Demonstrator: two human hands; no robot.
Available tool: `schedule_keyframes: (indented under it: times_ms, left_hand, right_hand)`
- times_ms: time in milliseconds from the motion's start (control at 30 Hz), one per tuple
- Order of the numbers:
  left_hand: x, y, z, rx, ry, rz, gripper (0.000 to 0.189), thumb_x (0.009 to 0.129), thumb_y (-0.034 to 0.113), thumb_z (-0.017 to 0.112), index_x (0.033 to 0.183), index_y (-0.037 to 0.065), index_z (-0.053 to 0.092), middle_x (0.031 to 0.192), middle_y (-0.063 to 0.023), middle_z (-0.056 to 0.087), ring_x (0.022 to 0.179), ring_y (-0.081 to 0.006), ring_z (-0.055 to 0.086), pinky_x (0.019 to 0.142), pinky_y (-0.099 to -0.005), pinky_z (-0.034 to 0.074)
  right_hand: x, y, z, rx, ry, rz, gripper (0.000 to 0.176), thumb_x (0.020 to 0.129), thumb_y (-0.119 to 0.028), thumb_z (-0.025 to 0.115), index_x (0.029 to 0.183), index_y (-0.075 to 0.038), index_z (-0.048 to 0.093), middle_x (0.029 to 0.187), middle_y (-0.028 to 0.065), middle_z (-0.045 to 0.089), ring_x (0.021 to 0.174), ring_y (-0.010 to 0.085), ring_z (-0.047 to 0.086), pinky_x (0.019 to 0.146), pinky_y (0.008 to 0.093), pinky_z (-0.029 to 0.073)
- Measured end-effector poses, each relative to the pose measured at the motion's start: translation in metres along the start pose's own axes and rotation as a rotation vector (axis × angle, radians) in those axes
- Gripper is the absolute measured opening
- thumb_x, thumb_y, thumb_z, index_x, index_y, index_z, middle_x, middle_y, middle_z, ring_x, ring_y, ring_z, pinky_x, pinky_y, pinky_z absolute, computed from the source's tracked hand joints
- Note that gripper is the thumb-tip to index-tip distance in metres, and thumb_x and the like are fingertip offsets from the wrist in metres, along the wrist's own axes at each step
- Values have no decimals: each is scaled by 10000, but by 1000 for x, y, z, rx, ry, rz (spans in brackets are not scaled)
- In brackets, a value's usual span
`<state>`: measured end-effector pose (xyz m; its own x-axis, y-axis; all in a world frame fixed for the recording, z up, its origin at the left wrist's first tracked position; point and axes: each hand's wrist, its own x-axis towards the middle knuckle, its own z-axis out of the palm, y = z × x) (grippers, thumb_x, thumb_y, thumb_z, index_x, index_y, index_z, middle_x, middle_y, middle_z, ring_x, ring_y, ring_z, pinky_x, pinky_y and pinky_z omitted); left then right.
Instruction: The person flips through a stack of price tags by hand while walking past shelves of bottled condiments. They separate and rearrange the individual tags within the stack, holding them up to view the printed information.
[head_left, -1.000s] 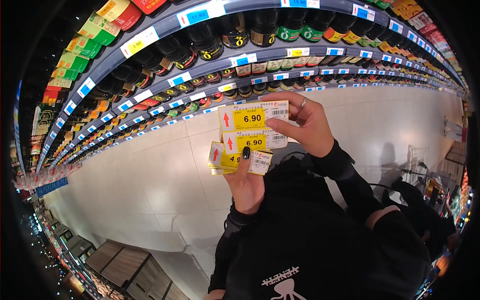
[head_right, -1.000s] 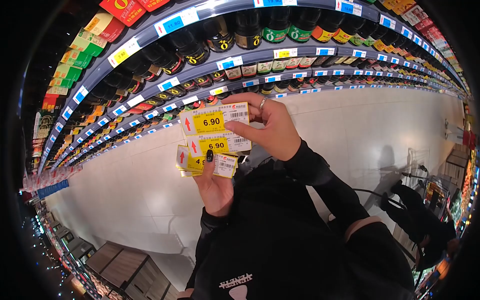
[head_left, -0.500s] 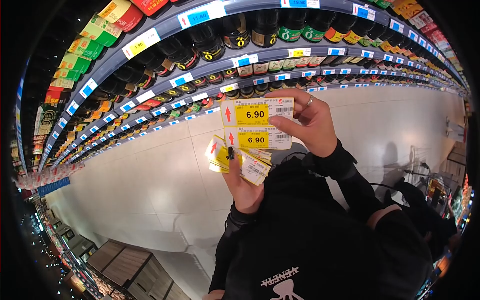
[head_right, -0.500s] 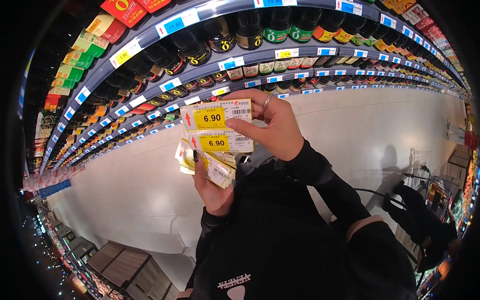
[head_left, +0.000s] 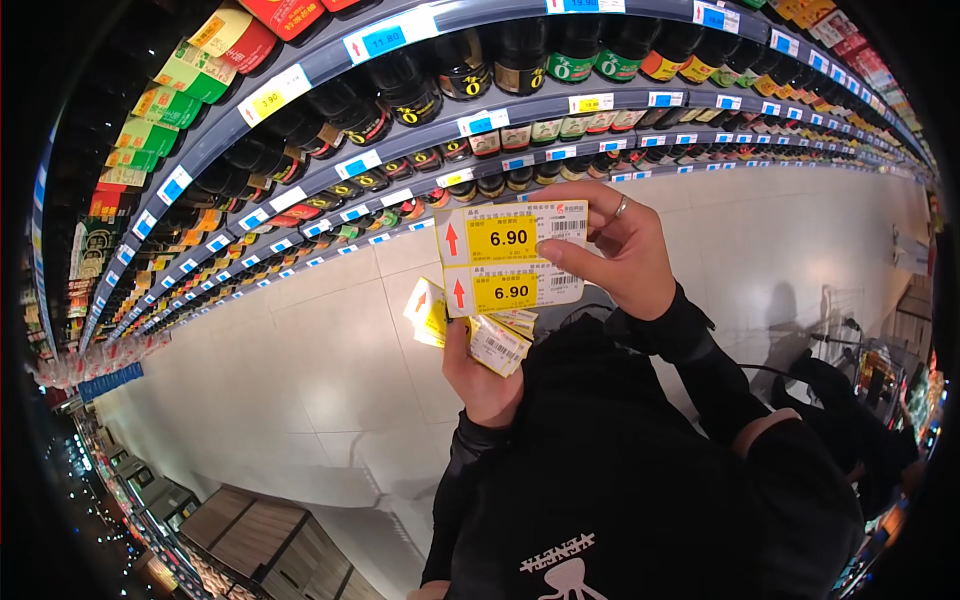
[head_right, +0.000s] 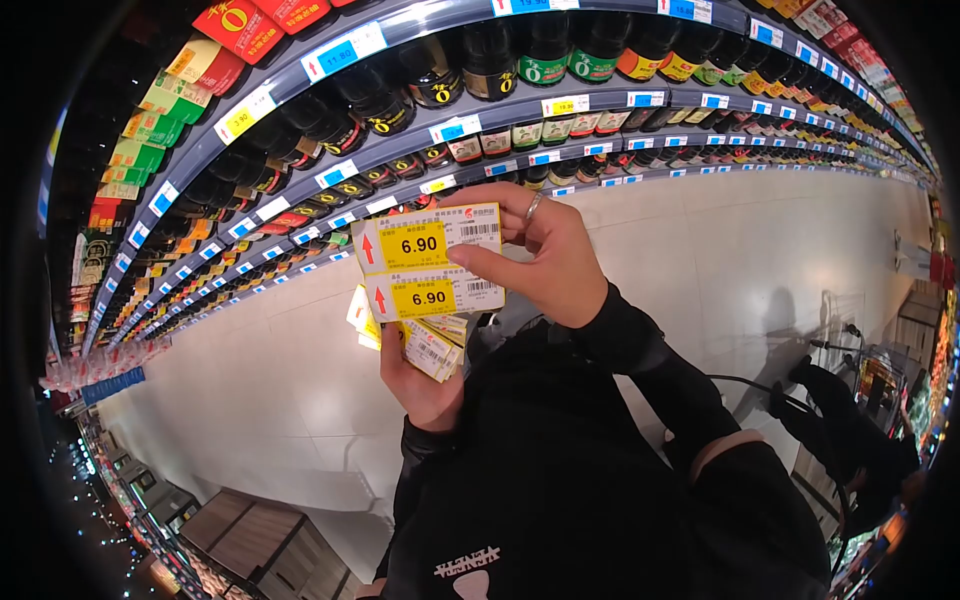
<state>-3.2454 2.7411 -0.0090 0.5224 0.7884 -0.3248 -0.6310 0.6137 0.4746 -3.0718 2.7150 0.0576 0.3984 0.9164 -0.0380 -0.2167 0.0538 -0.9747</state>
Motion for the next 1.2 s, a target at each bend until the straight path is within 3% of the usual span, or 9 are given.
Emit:
schedule_keyframes:
  times_ms: [600,800,867,1200]
  left_hand:
    - [1,-5,13,-57,108,13,379,896,264,415,1238,102,403,1158,-83,539,1004,-224,547,844,-380,441]
    - [5,-7,13,-9,105,30,345,882,203,436,1203,79,401,1024,-87,545,807,-170,539,725,-338,445]
    - [6,-6,19,107,4,64,326,864,163,451,1171,66,396,937,-74,513,699,-134,477,666,-306,424]
    - [8,-4,16,69,37,-44,347,799,99,492,1134,47,414,864,-56,501,665,-117,446,654,-272,402]
  right_hand:
    - [-8,3,-9,20,14,-16,316,822,-45,577,1122,17,498,1019,69,600,870,93,580,748,226,485]
    - [-8,2,-9,35,20,-25,312,826,-51,573,1121,14,498,1020,70,601,866,92,581,746,224,486]
    - [-7,2,-9,43,23,-21,310,826,-52,573,1120,14,499,1021,71,601,866,93,581,745,224,486]
    - [-7,1,-12,44,21,-12,306,829,-47,566,1120,21,496,1002,79,596,887,106,579,754,234,483]
